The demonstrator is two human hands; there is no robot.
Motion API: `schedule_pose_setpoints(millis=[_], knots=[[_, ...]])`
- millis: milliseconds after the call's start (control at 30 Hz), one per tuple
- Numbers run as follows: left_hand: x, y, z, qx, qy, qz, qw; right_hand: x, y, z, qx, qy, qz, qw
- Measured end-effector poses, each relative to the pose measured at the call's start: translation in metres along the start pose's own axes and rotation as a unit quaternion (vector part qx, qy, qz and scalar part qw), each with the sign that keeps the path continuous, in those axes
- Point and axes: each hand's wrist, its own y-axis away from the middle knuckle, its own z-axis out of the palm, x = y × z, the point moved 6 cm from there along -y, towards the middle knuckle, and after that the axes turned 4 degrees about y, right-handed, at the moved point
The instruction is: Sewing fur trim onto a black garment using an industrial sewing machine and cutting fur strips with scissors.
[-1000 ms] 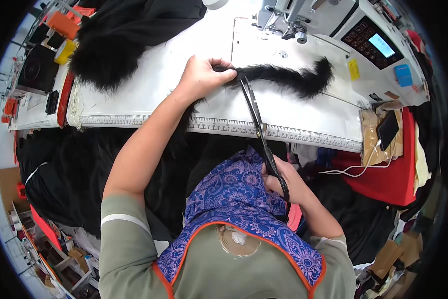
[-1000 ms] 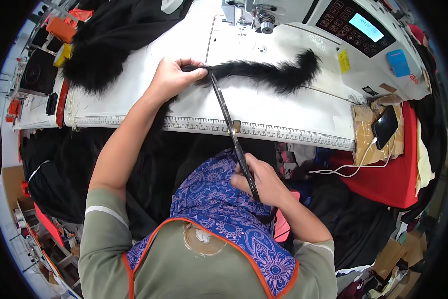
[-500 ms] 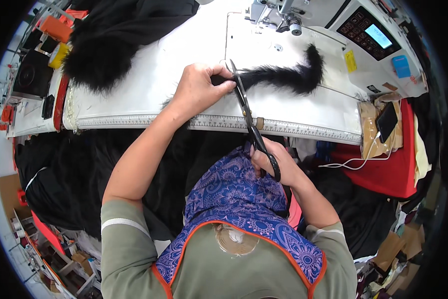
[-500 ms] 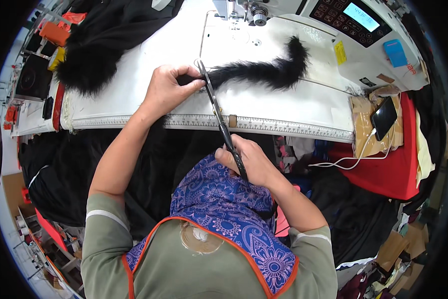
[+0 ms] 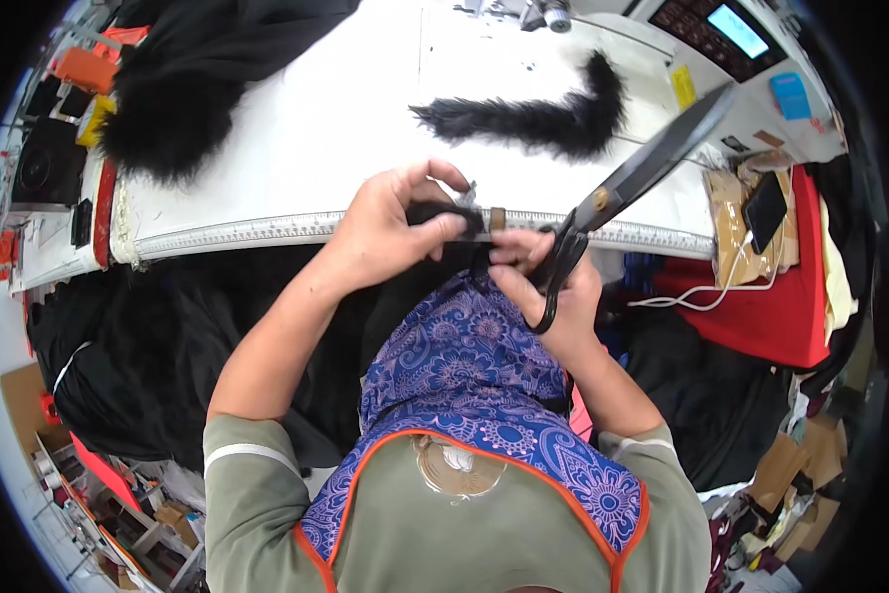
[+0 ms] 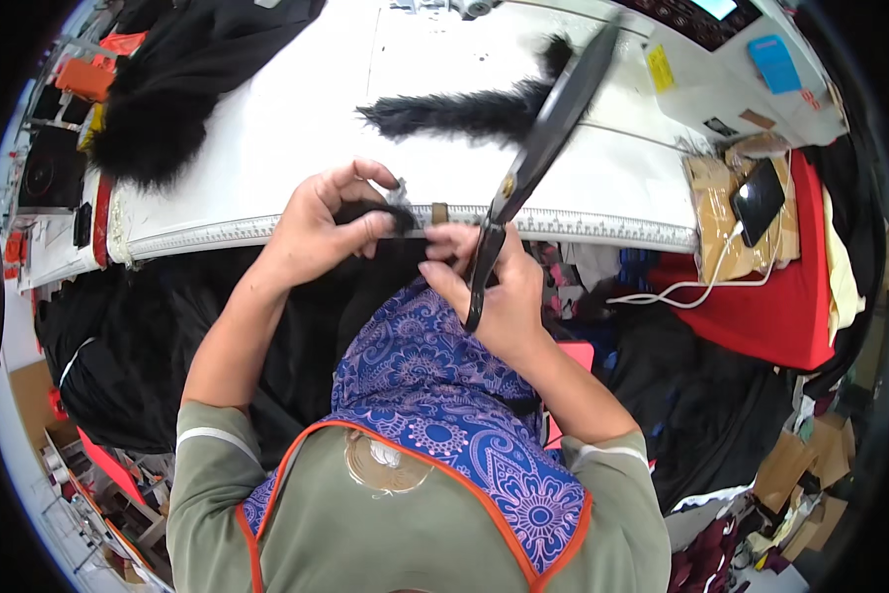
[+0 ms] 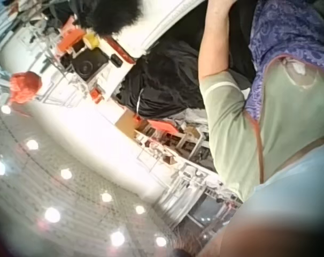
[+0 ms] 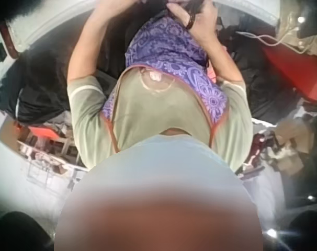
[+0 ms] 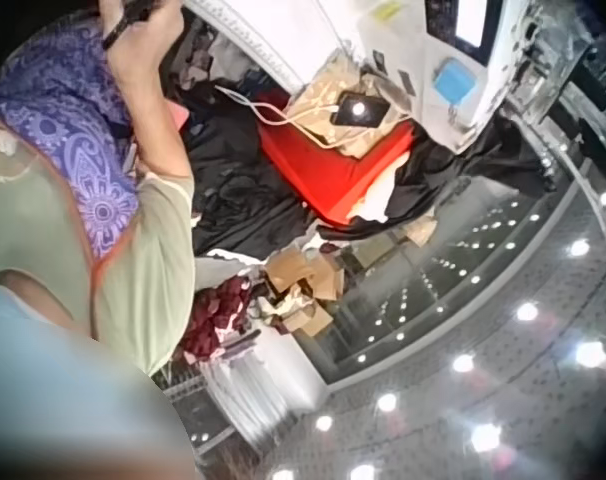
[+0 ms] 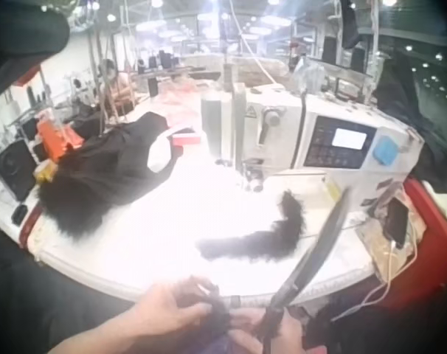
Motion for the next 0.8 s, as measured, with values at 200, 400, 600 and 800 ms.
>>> schedule_pose_setpoints(millis=[200, 400, 600, 800], knots=[[-0.019, 0.002, 0.035, -0.041, 0.032, -0.012, 0.999, 0.005, -0.002, -0.009, 0.028, -0.015, 0.027, 0.999], [-0.024, 0.0, 0.06, -0.059, 0.051, -0.017, 0.997, 0.024, 0.017, -0.025, 0.037, -0.035, 0.081, 0.995], [-0.031, -0.007, 0.078, -0.052, 0.047, -0.026, 0.997, 0.032, 0.024, -0.041, 0.054, -0.016, 0.095, 0.994], [-0.035, 0.001, 0.066, -0.011, -0.061, 0.049, 0.997, 0.043, 0.021, -0.066, 0.148, -0.041, 0.059, 0.986]])
